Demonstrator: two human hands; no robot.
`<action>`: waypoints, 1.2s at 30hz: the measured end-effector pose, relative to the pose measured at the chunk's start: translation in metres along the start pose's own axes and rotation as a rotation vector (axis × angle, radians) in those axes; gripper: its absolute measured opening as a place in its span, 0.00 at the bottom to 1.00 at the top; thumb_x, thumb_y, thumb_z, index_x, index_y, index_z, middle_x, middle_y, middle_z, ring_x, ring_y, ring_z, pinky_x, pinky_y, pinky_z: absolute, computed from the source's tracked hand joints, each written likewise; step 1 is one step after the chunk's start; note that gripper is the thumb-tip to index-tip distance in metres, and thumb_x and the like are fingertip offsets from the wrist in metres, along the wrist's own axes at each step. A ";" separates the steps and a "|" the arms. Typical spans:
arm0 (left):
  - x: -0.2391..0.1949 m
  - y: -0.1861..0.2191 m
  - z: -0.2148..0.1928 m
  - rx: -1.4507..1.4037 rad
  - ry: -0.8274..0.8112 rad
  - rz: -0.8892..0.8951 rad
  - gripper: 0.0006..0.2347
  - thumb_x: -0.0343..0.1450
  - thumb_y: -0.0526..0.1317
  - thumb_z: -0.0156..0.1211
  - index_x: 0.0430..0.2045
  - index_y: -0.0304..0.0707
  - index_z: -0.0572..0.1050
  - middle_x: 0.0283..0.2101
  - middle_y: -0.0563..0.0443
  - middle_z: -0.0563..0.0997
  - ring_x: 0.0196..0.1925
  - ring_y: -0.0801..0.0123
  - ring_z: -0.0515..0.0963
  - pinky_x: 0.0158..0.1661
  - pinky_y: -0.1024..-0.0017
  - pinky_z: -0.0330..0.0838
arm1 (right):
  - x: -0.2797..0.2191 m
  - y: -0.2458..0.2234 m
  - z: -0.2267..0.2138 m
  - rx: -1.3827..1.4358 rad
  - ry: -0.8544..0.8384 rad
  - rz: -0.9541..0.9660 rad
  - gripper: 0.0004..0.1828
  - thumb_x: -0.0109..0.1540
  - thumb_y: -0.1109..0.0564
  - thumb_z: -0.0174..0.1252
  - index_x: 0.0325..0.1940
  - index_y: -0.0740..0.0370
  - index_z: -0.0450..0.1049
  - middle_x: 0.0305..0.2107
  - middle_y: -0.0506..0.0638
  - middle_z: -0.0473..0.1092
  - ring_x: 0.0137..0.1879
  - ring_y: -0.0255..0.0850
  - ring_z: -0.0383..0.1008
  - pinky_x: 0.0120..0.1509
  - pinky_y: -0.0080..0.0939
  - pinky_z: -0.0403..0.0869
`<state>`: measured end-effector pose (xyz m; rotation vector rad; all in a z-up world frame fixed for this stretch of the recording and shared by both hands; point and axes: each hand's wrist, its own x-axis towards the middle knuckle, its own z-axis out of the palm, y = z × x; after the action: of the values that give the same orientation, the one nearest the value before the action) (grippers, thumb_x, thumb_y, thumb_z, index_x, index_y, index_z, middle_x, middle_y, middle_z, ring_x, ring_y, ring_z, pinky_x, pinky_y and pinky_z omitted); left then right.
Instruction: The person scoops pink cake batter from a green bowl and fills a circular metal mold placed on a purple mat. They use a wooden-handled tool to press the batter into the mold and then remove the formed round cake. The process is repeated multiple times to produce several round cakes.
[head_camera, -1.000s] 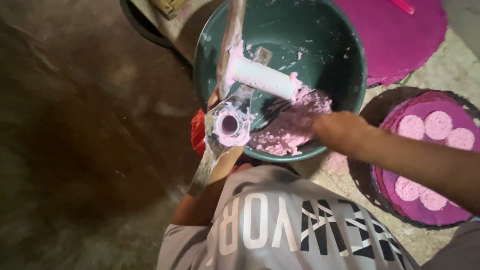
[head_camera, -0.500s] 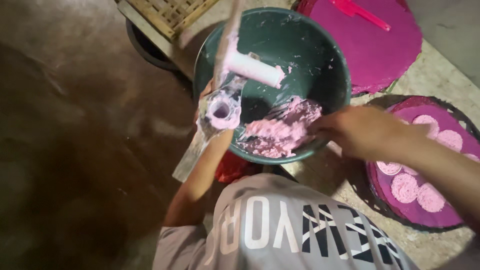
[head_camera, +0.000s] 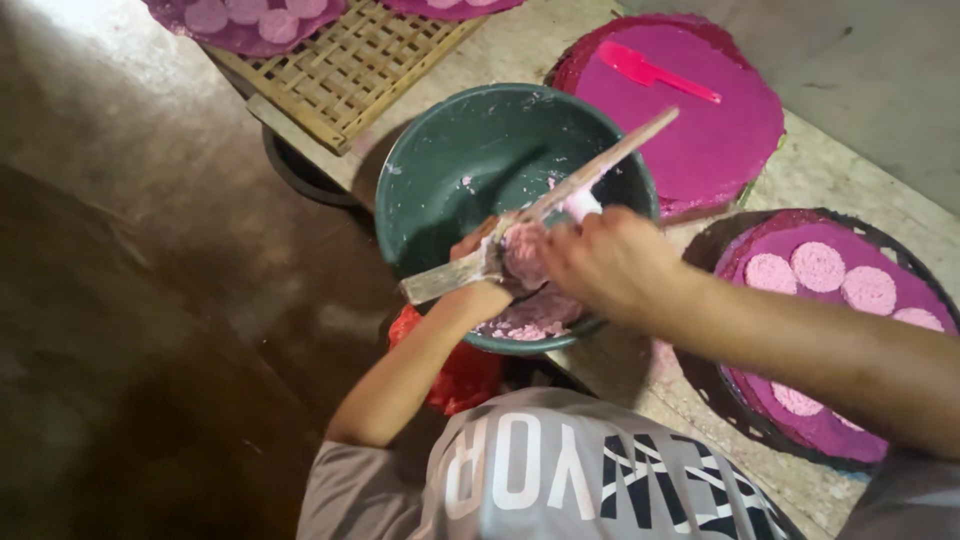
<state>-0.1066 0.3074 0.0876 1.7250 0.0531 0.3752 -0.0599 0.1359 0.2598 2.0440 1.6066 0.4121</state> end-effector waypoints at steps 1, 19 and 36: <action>-0.003 -0.005 -0.002 0.193 -0.045 0.062 0.26 0.58 0.43 0.72 0.51 0.37 0.75 0.51 0.42 0.82 0.50 0.52 0.82 0.51 0.65 0.77 | -0.005 -0.007 0.004 0.072 -0.043 -0.019 0.17 0.59 0.53 0.55 0.50 0.57 0.74 0.27 0.46 0.70 0.28 0.39 0.75 0.30 0.41 0.74; 0.004 0.039 -0.037 0.407 -0.045 0.166 0.14 0.69 0.40 0.66 0.48 0.39 0.79 0.45 0.45 0.84 0.43 0.59 0.85 0.45 0.67 0.78 | -0.035 -0.010 -0.026 0.309 -0.109 0.187 0.10 0.56 0.59 0.55 0.41 0.61 0.71 0.28 0.52 0.72 0.30 0.43 0.79 0.28 0.44 0.76; 0.000 -0.005 -0.011 0.628 -0.160 0.312 0.23 0.62 0.45 0.69 0.52 0.42 0.75 0.50 0.46 0.82 0.52 0.57 0.82 0.53 0.63 0.75 | -0.009 -0.006 -0.034 0.282 -0.146 -0.031 0.06 0.58 0.57 0.56 0.37 0.61 0.73 0.29 0.52 0.72 0.28 0.43 0.78 0.28 0.44 0.76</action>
<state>-0.1089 0.3190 0.0848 2.3898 -0.2416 0.4802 -0.0852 0.1348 0.2853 2.1915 1.6814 0.0231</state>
